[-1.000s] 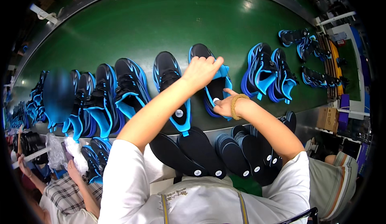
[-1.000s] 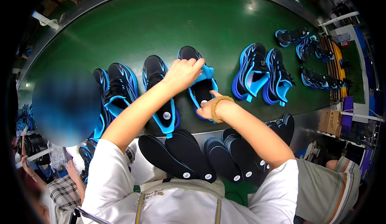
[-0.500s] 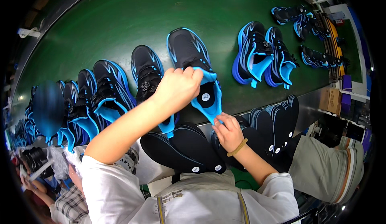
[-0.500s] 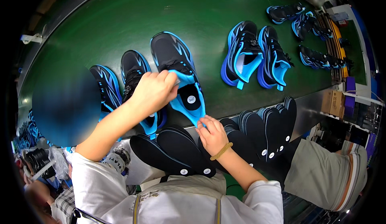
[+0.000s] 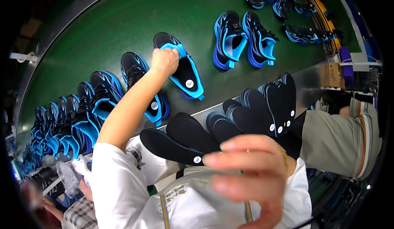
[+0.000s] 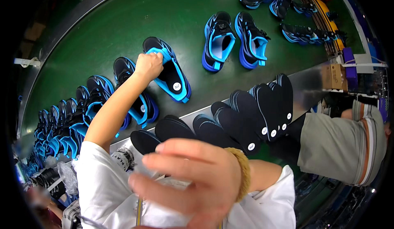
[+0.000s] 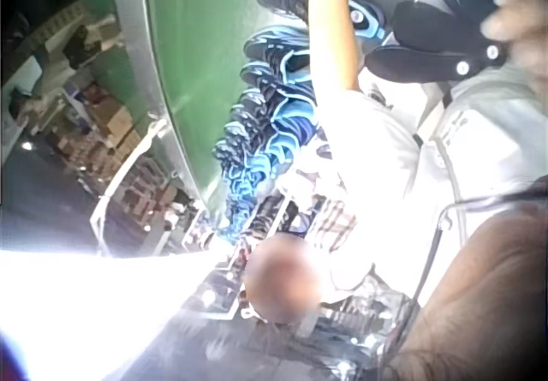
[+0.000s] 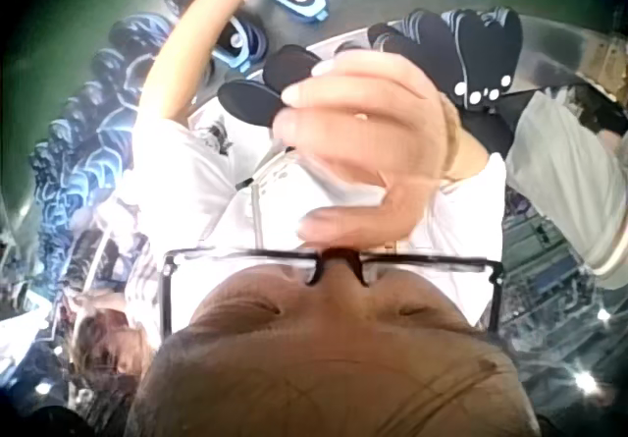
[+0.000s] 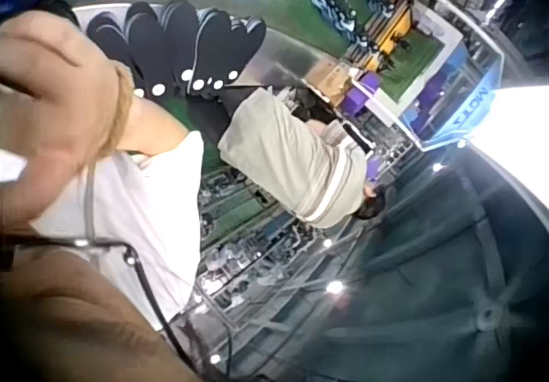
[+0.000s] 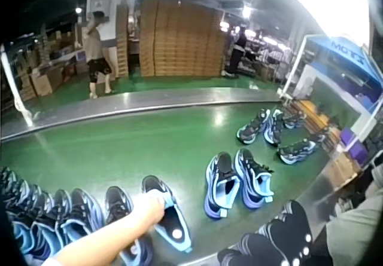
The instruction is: The person picks up insoles from a shelf and places them one by one into the shoes lined up on an assembly line.
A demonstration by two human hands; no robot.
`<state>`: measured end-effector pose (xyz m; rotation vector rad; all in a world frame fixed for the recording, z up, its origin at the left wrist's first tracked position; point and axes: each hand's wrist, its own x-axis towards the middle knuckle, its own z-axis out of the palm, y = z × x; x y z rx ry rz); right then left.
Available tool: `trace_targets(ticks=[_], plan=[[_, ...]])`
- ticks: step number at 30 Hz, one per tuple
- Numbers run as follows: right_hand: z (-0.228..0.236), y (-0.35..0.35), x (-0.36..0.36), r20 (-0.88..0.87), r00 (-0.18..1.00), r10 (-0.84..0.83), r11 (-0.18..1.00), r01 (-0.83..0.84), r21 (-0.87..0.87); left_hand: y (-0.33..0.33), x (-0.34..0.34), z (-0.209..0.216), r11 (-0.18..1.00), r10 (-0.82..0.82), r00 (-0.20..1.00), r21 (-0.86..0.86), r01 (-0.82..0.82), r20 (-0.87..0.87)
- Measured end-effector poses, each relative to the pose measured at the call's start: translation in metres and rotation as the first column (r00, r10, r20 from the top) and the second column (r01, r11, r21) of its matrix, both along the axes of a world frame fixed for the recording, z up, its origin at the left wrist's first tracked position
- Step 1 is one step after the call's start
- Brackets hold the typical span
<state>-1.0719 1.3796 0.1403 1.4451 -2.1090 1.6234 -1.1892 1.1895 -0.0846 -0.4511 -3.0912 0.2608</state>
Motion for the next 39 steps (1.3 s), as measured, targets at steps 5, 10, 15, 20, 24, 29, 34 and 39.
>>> trace_targets(ticks=[5,10,15,20,24,29,34,39], plan=[[0.017,0.022,0.006,-0.39,0.895,0.216,0.974,-0.228,0.015,-0.003,0.003,0.003,0.99,0.042,0.993,0.131,-0.056,0.106],[-0.038,0.027,0.056,-0.119,0.993,0.0,0.995,0.011,0.099,-0.022,0.007,0.016,0.746,0.169,0.97,0.621,-0.242,0.176],[-0.156,0.026,0.106,0.206,0.972,-0.11,0.72,-0.064,0.691,-0.029,0.012,0.047,-0.262,-0.017,0.771,0.741,-0.618,0.636],[-0.205,0.021,0.145,0.075,0.997,0.001,0.409,-0.069,0.91,-0.029,0.019,0.084,-0.479,-0.051,0.841,0.726,-0.494,0.538],[-0.208,0.014,0.146,-0.027,0.999,-0.042,0.378,0.041,0.925,-0.02,0.003,0.097,-0.492,0.03,0.86,0.756,-0.431,0.51],[-0.191,0.033,0.128,0.413,0.888,-0.202,0.708,-0.159,0.688,0.038,-0.029,0.085,0.259,0.234,0.94,0.916,-0.306,0.248],[-0.159,0.078,0.093,0.798,0.584,-0.148,0.895,-0.264,0.359,0.116,-0.054,0.055,0.679,0.122,0.983,0.712,-0.182,0.136],[-0.139,0.128,0.071,0.959,0.254,0.125,0.988,-0.12,-0.097,0.152,-0.075,0.018,0.873,0.075,0.996,0.48,-0.09,0.052]])
